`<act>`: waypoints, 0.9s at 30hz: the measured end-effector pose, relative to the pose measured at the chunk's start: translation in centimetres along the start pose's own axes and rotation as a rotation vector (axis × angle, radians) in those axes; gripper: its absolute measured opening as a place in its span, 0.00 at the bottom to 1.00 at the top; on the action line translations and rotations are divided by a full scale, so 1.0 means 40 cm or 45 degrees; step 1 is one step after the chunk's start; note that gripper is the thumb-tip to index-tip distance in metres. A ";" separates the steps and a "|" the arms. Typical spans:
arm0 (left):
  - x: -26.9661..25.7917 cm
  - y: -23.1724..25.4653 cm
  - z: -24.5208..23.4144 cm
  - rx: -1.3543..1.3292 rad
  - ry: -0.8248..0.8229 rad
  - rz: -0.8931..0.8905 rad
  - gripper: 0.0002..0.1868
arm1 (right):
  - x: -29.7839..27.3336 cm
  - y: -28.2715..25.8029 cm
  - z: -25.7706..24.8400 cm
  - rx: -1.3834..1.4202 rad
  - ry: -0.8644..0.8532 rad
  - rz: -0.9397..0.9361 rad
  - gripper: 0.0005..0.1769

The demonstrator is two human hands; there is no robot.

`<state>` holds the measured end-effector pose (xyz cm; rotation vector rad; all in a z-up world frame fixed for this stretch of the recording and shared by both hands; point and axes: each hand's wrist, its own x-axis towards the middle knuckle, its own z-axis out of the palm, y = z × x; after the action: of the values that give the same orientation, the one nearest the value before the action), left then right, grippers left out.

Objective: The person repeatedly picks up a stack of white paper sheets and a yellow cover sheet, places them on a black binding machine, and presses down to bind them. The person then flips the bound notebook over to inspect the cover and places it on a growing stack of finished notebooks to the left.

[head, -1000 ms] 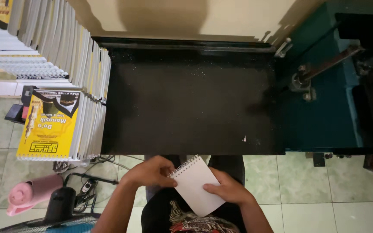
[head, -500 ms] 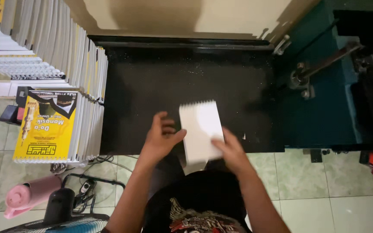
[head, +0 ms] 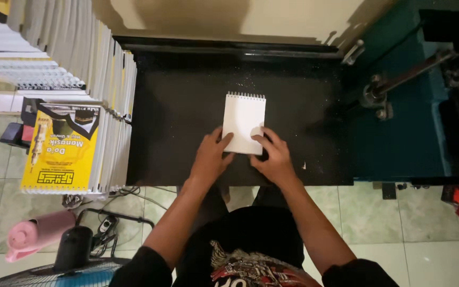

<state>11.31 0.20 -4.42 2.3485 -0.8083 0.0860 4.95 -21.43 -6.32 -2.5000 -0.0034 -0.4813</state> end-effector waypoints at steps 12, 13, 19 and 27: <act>0.282 -0.125 0.012 -0.009 0.049 0.207 0.25 | 0.293 0.096 0.015 0.118 0.010 -0.280 0.21; 0.286 -0.131 0.008 -0.009 0.049 0.205 0.25 | 0.295 0.098 0.018 0.118 0.008 -0.280 0.21; 0.306 -0.149 0.000 -0.124 0.079 0.267 0.25 | 0.317 0.119 0.041 0.108 0.038 -0.284 0.22; 0.295 -0.118 -0.021 0.000 -0.166 0.058 0.26 | 0.311 0.091 0.015 0.190 0.086 -0.235 0.23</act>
<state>23.68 -2.70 -3.33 2.3547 -0.9251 -0.0485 17.16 -25.39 -4.56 -2.3467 -0.2373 -0.6184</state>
